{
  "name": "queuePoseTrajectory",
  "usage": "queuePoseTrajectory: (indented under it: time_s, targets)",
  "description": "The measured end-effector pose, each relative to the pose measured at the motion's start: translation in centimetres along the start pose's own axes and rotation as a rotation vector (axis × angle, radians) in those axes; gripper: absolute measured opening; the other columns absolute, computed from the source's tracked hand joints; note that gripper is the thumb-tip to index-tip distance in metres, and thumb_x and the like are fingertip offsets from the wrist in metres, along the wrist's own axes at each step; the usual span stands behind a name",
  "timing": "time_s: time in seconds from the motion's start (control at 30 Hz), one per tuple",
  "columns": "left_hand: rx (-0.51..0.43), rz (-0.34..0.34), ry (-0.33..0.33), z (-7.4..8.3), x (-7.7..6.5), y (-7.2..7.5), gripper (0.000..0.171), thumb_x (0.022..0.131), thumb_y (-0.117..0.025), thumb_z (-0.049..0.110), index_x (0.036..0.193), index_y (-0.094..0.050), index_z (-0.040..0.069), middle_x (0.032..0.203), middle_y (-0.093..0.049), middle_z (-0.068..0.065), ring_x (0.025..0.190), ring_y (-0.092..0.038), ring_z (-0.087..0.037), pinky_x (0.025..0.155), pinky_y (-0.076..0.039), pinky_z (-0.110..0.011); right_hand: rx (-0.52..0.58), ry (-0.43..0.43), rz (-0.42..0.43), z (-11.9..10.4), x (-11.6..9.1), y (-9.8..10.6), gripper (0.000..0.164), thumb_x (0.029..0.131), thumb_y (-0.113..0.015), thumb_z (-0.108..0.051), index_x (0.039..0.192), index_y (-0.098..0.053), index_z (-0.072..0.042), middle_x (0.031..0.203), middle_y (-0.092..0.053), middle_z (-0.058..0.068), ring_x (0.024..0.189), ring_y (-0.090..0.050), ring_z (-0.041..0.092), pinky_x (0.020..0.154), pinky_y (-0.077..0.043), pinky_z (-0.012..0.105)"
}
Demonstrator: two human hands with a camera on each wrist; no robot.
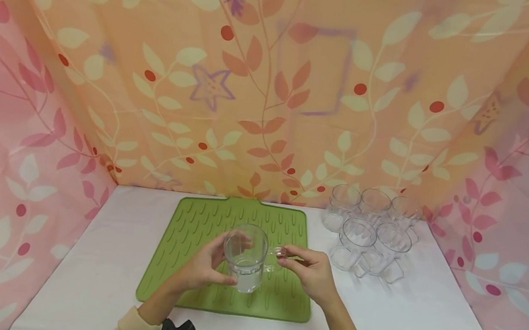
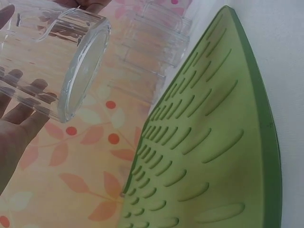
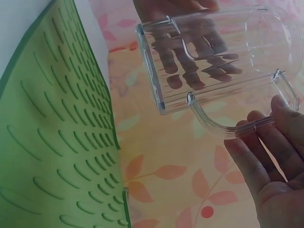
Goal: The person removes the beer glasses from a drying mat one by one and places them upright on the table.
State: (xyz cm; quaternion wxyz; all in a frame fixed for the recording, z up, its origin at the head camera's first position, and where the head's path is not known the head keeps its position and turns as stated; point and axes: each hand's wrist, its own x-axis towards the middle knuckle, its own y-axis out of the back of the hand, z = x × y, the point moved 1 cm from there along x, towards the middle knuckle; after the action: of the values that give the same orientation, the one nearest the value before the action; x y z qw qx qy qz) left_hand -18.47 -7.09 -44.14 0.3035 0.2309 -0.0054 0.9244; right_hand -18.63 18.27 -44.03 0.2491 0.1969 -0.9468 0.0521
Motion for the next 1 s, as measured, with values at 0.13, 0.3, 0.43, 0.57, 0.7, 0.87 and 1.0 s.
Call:
queuePoseTrajectory:
  time_s: [0.13,0.3,0.43,0.57,0.7,0.87,1.0]
  targets:
    - [-0.009,0.006,0.003,0.3,0.0,-0.1,0.082,0.067,-0.074,-0.009,0.136,-0.032,0.0,0.132,-0.042,-0.024,0.121,-0.042,-0.041,0.102,-0.033,-0.049,-0.012,0.039,-0.007,-0.1,0.1,-0.1,0.027,0.079,-0.057,0.017,0.105,-0.054,0.024,0.098,-0.067,0.019,0.089,-0.067,0.018,0.071,-0.055,0.034]
    - [-0.009,0.01,0.025,-1.0,-0.2,0.1,0.085,0.067,-0.077,-0.004,0.138,-0.03,0.0,0.134,-0.043,-0.017,0.123,-0.043,-0.033,0.102,-0.037,-0.045,-0.004,0.041,-0.007,-0.2,0.1,-0.1,0.027,0.079,-0.057,0.016,0.105,-0.053,0.024,0.099,-0.067,0.019,0.088,-0.067,0.02,0.07,-0.054,0.038]
    - [0.028,0.018,0.079,-1.3,-0.3,0.1,0.086,0.069,-0.079,0.007,0.14,-0.03,0.011,0.136,-0.044,-0.01,0.125,-0.042,-0.023,0.104,-0.036,-0.039,-0.091,0.021,0.027,-0.3,0.0,0.0,0.026,0.078,-0.061,0.013,0.103,-0.058,0.021,0.095,-0.066,0.021,0.085,-0.067,0.02,0.067,-0.056,0.036]
    - [0.062,0.025,0.116,0.3,-0.2,-0.1,0.083,0.071,-0.076,0.004,0.14,-0.03,0.011,0.137,-0.043,-0.01,0.127,-0.04,-0.026,0.105,-0.033,-0.042,-0.173,0.016,0.053,-0.6,0.0,0.3,0.025,0.076,-0.063,0.013,0.1,-0.059,0.021,0.091,-0.067,0.019,0.083,-0.067,0.018,0.065,-0.056,0.034]
    - [0.076,0.029,0.11,1.4,-0.3,-0.1,0.08,0.073,-0.073,-0.002,0.139,-0.029,0.003,0.136,-0.041,-0.019,0.125,-0.039,-0.035,0.102,-0.035,-0.048,-0.217,0.03,0.073,-0.9,-0.1,0.6,0.025,0.075,-0.063,0.014,0.099,-0.059,0.021,0.089,-0.069,0.011,0.082,-0.067,0.015,0.064,-0.056,0.031]
    - [0.093,0.04,0.127,1.4,-0.9,0.2,0.078,0.073,-0.071,-0.004,0.139,-0.029,0.001,0.135,-0.041,-0.021,0.125,-0.038,-0.036,0.101,-0.034,-0.054,-0.233,0.035,0.084,-1.3,-0.3,1.2,0.026,0.075,-0.063,0.015,0.099,-0.058,0.022,0.088,-0.069,0.015,0.082,-0.067,0.015,0.067,-0.056,0.029]
    - [0.104,0.038,0.151,1.4,-1.3,0.6,0.075,0.075,-0.071,-0.001,0.138,-0.03,0.0,0.135,-0.041,-0.021,0.125,-0.037,-0.038,0.101,-0.032,-0.055,-0.253,0.034,0.114,-1.7,-0.4,1.7,0.027,0.074,-0.063,0.015,0.1,-0.058,0.022,0.089,-0.064,0.028,0.084,-0.067,0.014,0.069,-0.056,0.029]
